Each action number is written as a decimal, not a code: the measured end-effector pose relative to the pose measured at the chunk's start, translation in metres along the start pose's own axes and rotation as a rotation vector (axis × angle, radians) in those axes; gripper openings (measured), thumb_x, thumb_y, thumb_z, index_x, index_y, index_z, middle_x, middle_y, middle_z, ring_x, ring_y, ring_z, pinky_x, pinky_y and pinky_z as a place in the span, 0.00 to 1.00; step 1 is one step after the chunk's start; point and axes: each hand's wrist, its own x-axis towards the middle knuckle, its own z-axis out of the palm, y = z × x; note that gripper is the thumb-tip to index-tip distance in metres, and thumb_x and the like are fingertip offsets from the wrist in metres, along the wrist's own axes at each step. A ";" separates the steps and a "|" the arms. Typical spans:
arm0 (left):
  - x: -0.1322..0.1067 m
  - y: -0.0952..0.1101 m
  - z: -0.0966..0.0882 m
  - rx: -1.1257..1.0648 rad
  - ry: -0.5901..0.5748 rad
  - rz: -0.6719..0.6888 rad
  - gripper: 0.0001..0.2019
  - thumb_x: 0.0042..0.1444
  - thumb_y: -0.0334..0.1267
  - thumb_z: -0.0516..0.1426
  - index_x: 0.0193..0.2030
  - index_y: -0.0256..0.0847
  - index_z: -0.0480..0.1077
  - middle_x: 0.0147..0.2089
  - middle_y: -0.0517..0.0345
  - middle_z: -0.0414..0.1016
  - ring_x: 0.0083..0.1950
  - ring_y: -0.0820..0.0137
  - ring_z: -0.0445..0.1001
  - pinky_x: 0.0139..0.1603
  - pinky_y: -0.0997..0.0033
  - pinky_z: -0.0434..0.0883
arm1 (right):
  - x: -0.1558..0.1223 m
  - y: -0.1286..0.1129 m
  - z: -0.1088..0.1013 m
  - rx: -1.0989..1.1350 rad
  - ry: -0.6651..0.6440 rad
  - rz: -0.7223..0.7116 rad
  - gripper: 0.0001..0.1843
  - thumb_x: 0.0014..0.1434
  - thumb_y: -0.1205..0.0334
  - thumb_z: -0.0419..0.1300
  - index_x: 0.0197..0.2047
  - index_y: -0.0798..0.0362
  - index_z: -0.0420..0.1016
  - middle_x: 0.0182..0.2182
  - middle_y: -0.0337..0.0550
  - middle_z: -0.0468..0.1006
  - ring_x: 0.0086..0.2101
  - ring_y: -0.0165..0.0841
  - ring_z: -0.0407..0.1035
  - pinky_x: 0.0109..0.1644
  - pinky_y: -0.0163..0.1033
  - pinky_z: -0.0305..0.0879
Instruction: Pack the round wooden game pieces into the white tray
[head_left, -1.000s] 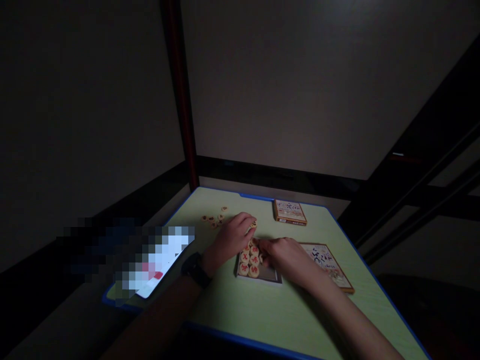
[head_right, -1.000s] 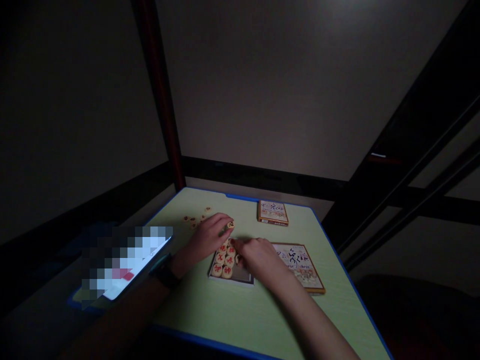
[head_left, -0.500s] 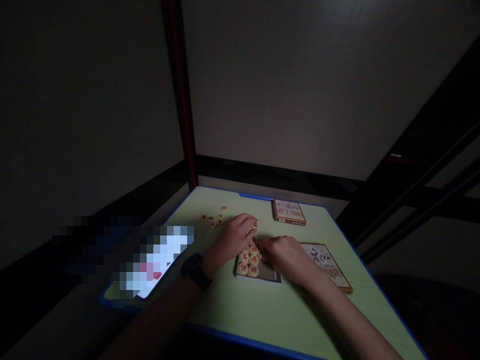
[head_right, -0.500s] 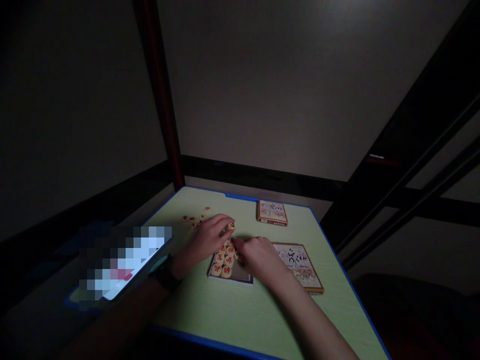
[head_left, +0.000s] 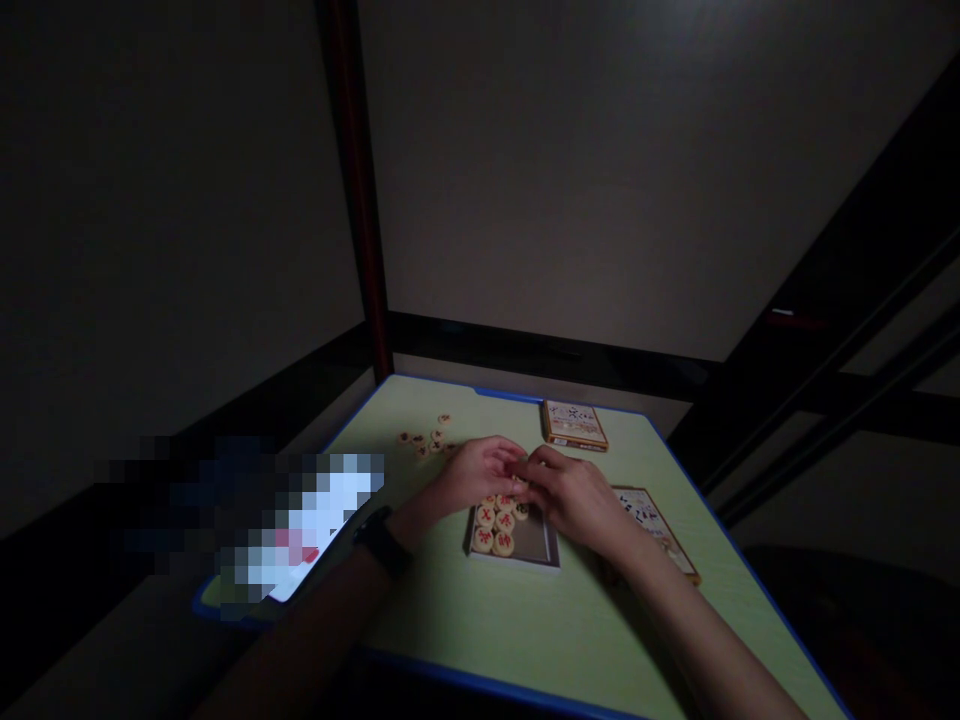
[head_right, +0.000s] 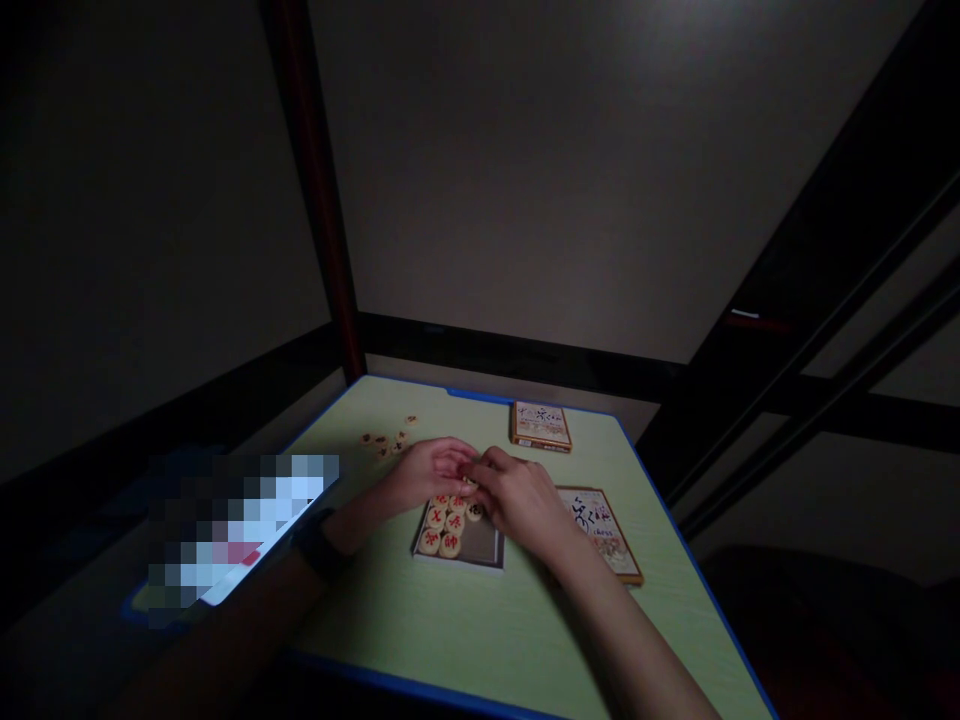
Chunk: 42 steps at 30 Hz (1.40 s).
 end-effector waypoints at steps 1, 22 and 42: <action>0.000 -0.001 -0.001 -0.024 -0.012 -0.016 0.23 0.36 0.30 0.71 0.41 0.34 0.70 0.37 0.55 0.76 0.37 0.70 0.77 0.41 0.68 0.74 | 0.000 0.000 0.001 0.012 0.005 -0.012 0.17 0.65 0.59 0.55 0.56 0.45 0.73 0.43 0.45 0.75 0.36 0.32 0.72 0.38 0.34 0.63; 0.000 0.002 0.001 0.027 0.089 0.043 0.23 0.44 0.40 0.69 0.44 0.34 0.68 0.26 0.64 0.71 0.28 0.76 0.72 0.31 0.75 0.68 | 0.002 -0.003 0.006 0.175 0.233 -0.021 0.21 0.58 0.66 0.61 0.55 0.54 0.69 0.45 0.50 0.76 0.45 0.41 0.68 0.50 0.45 0.65; -0.010 0.014 0.005 0.778 0.263 0.234 0.19 0.40 0.23 0.55 0.41 0.39 0.73 0.36 0.57 0.76 0.36 0.69 0.73 0.37 0.70 0.71 | 0.002 0.001 0.004 0.181 -0.148 0.005 0.06 0.50 0.70 0.62 0.31 0.51 0.76 0.28 0.39 0.76 0.31 0.32 0.68 0.35 0.34 0.55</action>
